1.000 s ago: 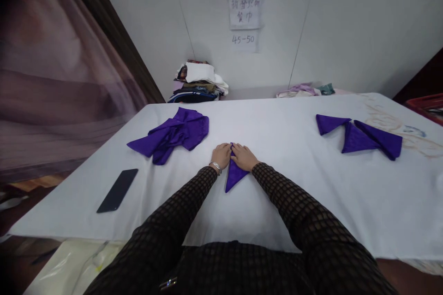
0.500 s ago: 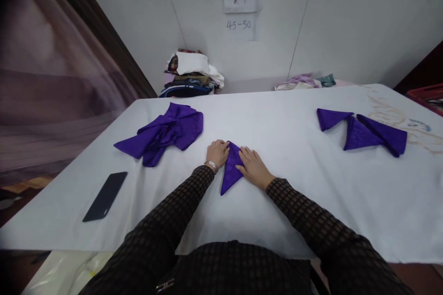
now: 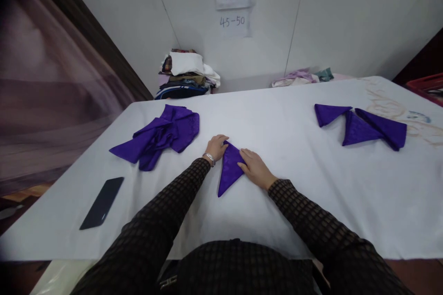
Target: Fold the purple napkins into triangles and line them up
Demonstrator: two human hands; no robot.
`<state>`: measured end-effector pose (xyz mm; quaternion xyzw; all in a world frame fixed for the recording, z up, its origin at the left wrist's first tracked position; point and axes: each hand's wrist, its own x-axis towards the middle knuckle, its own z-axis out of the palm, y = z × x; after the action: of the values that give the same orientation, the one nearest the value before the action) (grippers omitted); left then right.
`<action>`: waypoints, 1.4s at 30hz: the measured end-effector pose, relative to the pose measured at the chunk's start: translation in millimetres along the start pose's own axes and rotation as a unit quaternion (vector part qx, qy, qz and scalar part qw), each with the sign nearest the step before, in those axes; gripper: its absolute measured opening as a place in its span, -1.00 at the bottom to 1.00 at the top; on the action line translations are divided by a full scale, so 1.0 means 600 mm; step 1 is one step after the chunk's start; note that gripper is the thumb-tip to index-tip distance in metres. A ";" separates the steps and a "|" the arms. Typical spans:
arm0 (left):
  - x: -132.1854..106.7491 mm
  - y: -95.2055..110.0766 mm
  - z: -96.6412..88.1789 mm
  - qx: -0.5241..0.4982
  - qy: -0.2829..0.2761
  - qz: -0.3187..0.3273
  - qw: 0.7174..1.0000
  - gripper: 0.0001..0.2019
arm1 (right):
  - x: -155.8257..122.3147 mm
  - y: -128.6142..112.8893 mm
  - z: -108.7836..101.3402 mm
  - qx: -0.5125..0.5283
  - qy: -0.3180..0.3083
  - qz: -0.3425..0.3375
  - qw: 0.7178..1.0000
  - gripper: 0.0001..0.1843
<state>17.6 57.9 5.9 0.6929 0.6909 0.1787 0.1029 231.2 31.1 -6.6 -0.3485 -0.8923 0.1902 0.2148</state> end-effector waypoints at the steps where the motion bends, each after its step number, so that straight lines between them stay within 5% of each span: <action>1: 0.004 -0.002 0.000 -0.006 -0.013 0.007 1.000 -0.70 | 0.006 -0.001 -0.004 0.004 0.002 0.003 1.000 -0.50; 11: 0.035 -0.018 -0.013 -0.036 -0.067 0.014 0.997 -0.84 | 0.058 -0.007 -0.001 -0.022 0.014 0.097 0.995 -0.65; 26: 0.044 -0.016 -0.006 -0.026 -0.071 -0.013 0.997 -0.85 | 0.049 -0.010 -0.001 -0.081 -0.014 0.096 0.992 -0.78; 35: 0.071 -0.017 -0.028 -0.007 -0.153 -0.031 0.988 -0.85 | 0.033 -0.025 -0.032 -0.128 -0.078 0.124 0.981 -0.76; 42: 0.062 -0.021 -0.040 -0.066 -0.142 -0.040 0.987 -0.90 | 0.014 -0.025 -0.043 -0.129 -0.089 0.138 0.978 -0.75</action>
<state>-4.0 92.7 27.1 0.6746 0.6832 0.1191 0.2529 230.9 31.6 24.1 -0.4744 -0.8683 0.1320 0.0595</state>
